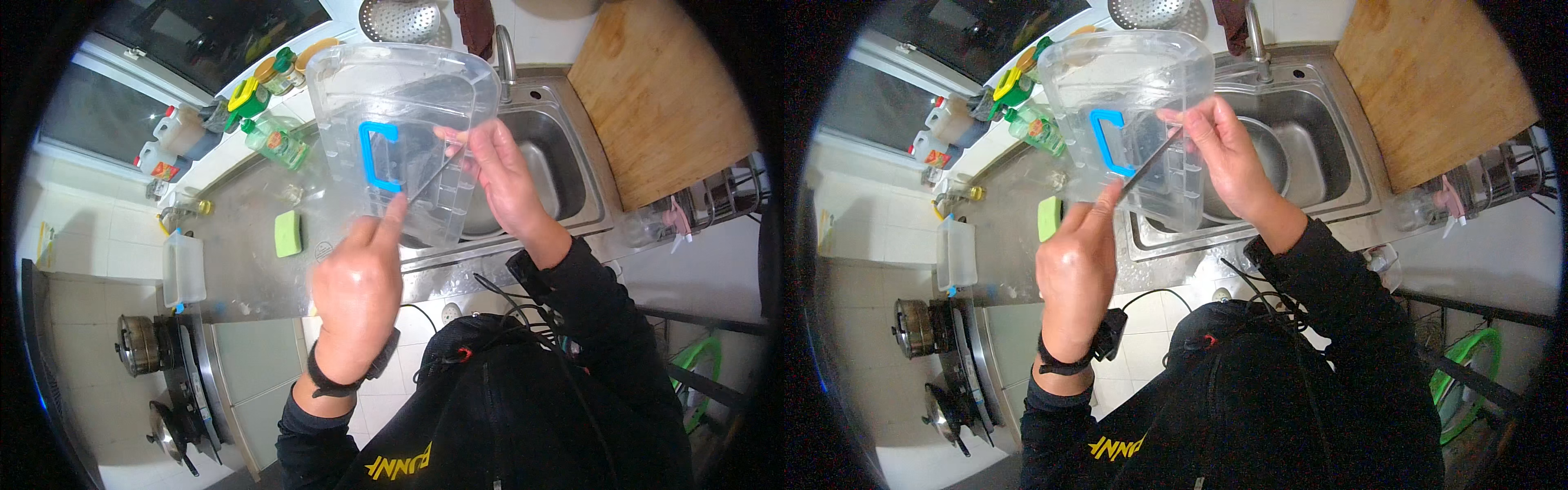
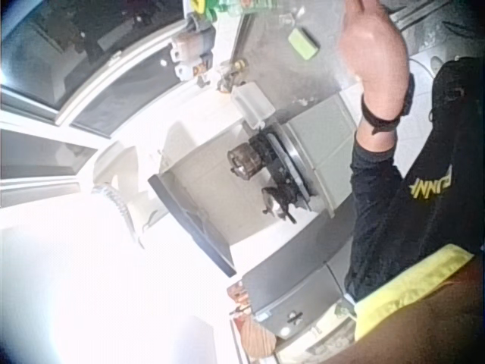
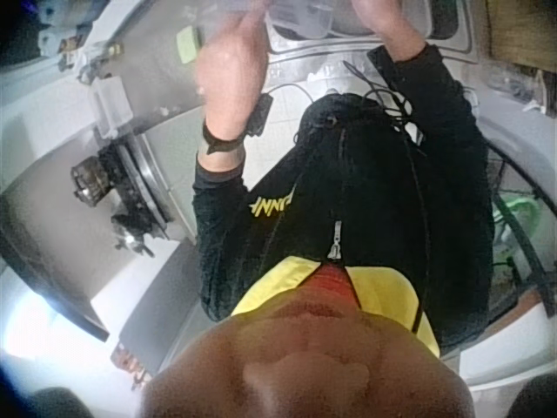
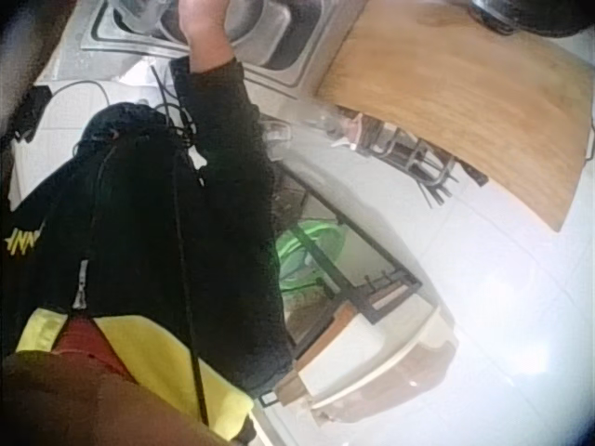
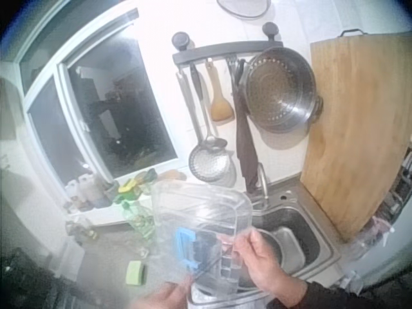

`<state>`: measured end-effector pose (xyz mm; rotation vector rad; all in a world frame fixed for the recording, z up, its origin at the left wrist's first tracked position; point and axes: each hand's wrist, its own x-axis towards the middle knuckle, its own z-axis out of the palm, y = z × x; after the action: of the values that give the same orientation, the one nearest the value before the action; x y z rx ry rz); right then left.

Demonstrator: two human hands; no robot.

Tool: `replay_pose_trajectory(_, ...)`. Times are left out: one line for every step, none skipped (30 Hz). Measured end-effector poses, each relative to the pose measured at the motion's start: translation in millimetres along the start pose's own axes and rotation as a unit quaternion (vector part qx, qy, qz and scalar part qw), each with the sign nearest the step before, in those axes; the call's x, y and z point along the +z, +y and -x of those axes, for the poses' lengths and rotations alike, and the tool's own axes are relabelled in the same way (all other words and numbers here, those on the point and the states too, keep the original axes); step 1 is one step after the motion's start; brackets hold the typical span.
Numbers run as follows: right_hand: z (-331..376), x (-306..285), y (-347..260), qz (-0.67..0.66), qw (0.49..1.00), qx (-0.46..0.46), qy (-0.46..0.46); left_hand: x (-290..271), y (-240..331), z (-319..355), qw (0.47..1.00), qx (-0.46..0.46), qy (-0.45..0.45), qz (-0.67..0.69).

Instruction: The person cleans a spray bottle and a plastic container in the kitchen sink. They use a brush to scrub the inside of the spray bottle, rinse it, and then scrub the plastic container with a sponge.

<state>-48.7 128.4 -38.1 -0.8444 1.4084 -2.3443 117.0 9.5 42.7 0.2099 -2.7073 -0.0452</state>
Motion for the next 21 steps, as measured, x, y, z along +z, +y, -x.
replay_pose_trajectory(-0.1, -1.4, -0.3, 0.000, 1.000, -0.001, 0.003, 0.3, 0.9, -1.0, 1.000, 0.006, 0.000, 0.002)
replay_pose_trajectory(-0.2, -3.1, -0.5, -0.003, 1.000, 0.005, 0.004, 0.9, 1.7, -2.1, 1.000, 0.021, -0.005, 0.010)
replay_pose_trajectory(0.3, -5.3, -1.2, -0.002, 1.000, 0.013, -0.003, 1.4, 2.1, -3.3, 1.000, 0.005, 0.001, 0.001)
replay_pose_trajectory(0.8, -8.3, -2.3, -0.003, 1.000, 0.026, -0.012, 2.2, 2.4, -4.7, 1.000, 0.000, 0.003, -0.002)
replay_pose_trajectory(0.9, -10.7, -2.8, -0.003, 0.999, 0.039, -0.018, 3.1, 2.5, -6.2, 1.000, -0.015, 0.011, -0.009)
replay_pose_trajectory(0.8, -12.0, -2.5, 0.001, 0.999, 0.038, -0.017, 3.9, 2.9, -7.3, 1.000, -0.003, -0.006, -0.015)
replay_pose_trajectory(0.5, -13.0, -1.9, 0.004, 0.999, 0.037, -0.016, 4.6, 3.4, -8.1, 1.000, 0.003, -0.003, -0.009)
replay_pose_trajectory(0.1, -13.6, -1.3, 0.007, 0.999, 0.032, -0.017, 5.2, 3.6, -8.7, 1.000, 0.010, 0.000, -0.003)
replay_pose_trajectory(-0.3, -14.6, -0.9, 0.008, 0.999, 0.036, -0.013, 5.7, 4.0, -9.1, 0.999, 0.035, -0.007, 0.011)
replay_pose_trajectory(-0.7, -15.1, -0.3, 0.010, 0.999, 0.038, -0.012, 6.3, 4.1, -9.3, 1.000, 0.029, -0.003, 0.010)
replay_pose_trajectory(-1.1, -15.7, 0.1, 0.010, 0.999, 0.038, -0.013, 6.6, 4.3, -9.4, 1.000, 0.010, -0.002, 0.005)
replay_pose_trajectory(-1.5, -16.1, 0.4, 0.010, 0.999, 0.037, -0.009, 7.1, 4.3, -9.3, 1.000, 0.003, -0.005, 0.003)
replay_pose_trajectory(-2.1, -16.5, 0.5, 0.009, 0.999, 0.034, -0.005, 7.3, 3.9, -9.8, 1.000, -0.017, 0.008, -0.008)
replay_pose_trajectory(-2.4, -16.7, 0.4, 0.003, 1.000, 0.024, -0.008, 7.5, 3.5, -10.0, 1.000, -0.001, -0.013, -0.006)
replay_pose_trajectory(-2.5, -16.6, 0.1, 0.011, 0.999, 0.034, -0.004, 7.5, 2.1, -10.8, 1.000, 0.007, -0.011, -0.003)
replay_pose_trajectory(-2.5, -16.3, -0.5, 0.014, 0.999, 0.035, -0.004, 7.4, 1.3, -11.4, 1.000, 0.014, -0.008, 0.000)
replay_pose_trajectory(-2.5, -15.9, -1.3, 0.018, 0.999, 0.037, -0.005, 7.2, -0.3, -12.5, 0.999, 0.040, -0.012, 0.012)
replay_pose_trajectory(-2.2, -15.0, -2.2, -0.005, 0.999, 0.044, 0.011, 6.6, -1.8, -13.6, 1.000, 0.010, 0.003, -0.005)
replay_pose_trajectory(-1.4, -13.6, -3.1, -0.027, 0.998, 0.050, 0.027, 5.7, -4.7, -15.6, 1.000, -0.001, 0.013, -0.013)
replay_pose_trajectory(-1.0, -12.4, -4.3, -0.049, 0.996, 0.054, 0.044, 4.8, -6.6, -17.3, 0.999, -0.025, 0.018, -0.025)
replay_pose_trajectory(-1.5, -11.7, -6.0, -0.057, 0.996, 0.054, 0.039, 3.8, -7.4, -18.3, 0.999, -0.018, 0.036, 0.000)
